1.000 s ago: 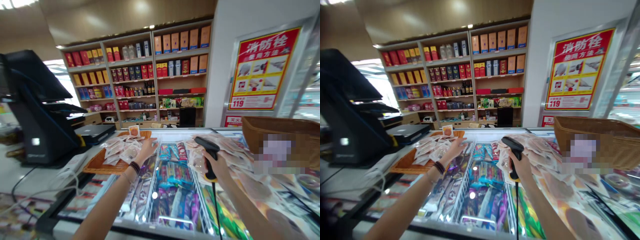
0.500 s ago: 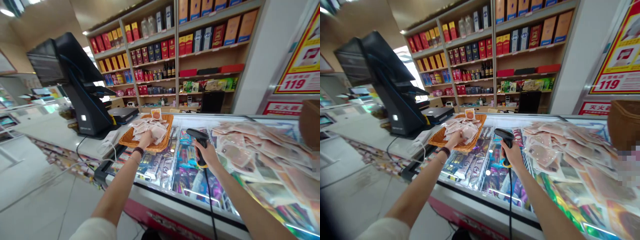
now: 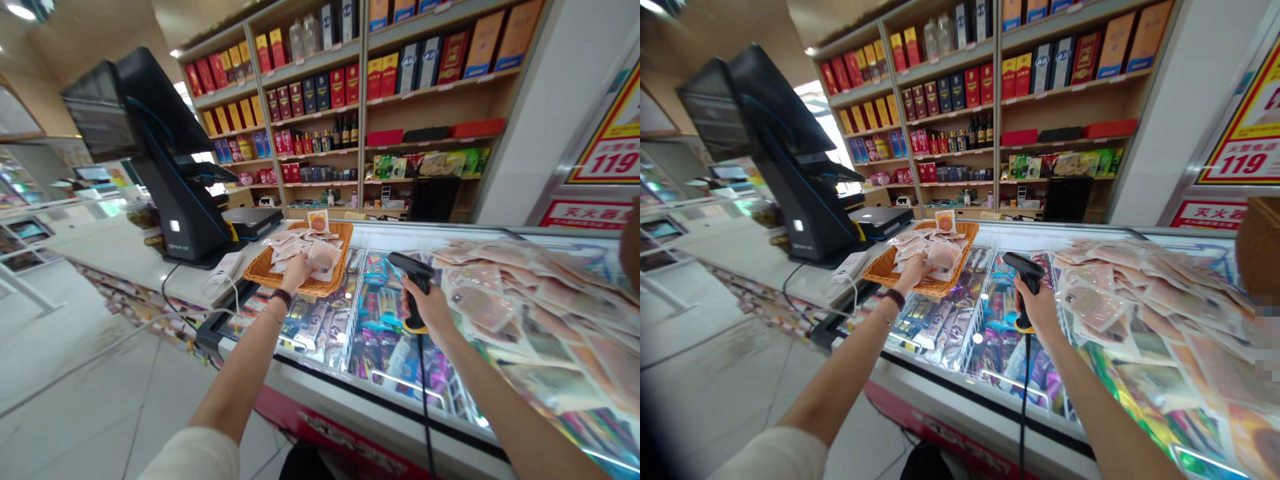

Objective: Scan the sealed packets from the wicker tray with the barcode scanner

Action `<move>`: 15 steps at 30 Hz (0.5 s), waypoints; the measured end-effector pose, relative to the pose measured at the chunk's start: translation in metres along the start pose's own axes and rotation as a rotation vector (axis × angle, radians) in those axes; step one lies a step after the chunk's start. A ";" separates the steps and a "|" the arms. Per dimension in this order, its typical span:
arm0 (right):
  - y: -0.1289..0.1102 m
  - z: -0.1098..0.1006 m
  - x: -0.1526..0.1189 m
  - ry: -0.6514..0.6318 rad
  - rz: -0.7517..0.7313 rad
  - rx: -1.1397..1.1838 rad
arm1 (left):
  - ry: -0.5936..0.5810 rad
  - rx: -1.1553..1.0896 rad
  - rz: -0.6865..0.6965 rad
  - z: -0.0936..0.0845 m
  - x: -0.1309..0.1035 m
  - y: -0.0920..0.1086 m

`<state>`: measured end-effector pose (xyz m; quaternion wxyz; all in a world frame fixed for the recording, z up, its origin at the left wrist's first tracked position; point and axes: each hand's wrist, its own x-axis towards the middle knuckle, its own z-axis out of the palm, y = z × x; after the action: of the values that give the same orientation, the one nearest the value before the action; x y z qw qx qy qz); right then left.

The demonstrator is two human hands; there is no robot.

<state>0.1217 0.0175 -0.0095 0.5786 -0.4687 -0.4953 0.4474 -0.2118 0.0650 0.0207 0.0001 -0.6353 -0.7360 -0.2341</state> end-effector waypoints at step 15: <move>-0.005 -0.008 -0.005 0.015 -0.053 0.047 | 0.129 -0.919 0.215 0.035 -0.017 0.111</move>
<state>0.1290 0.0111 -0.0060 0.6049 -0.4451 -0.4924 0.4400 -0.0944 0.0700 0.0229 -0.2109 -0.6261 -0.4849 -0.5731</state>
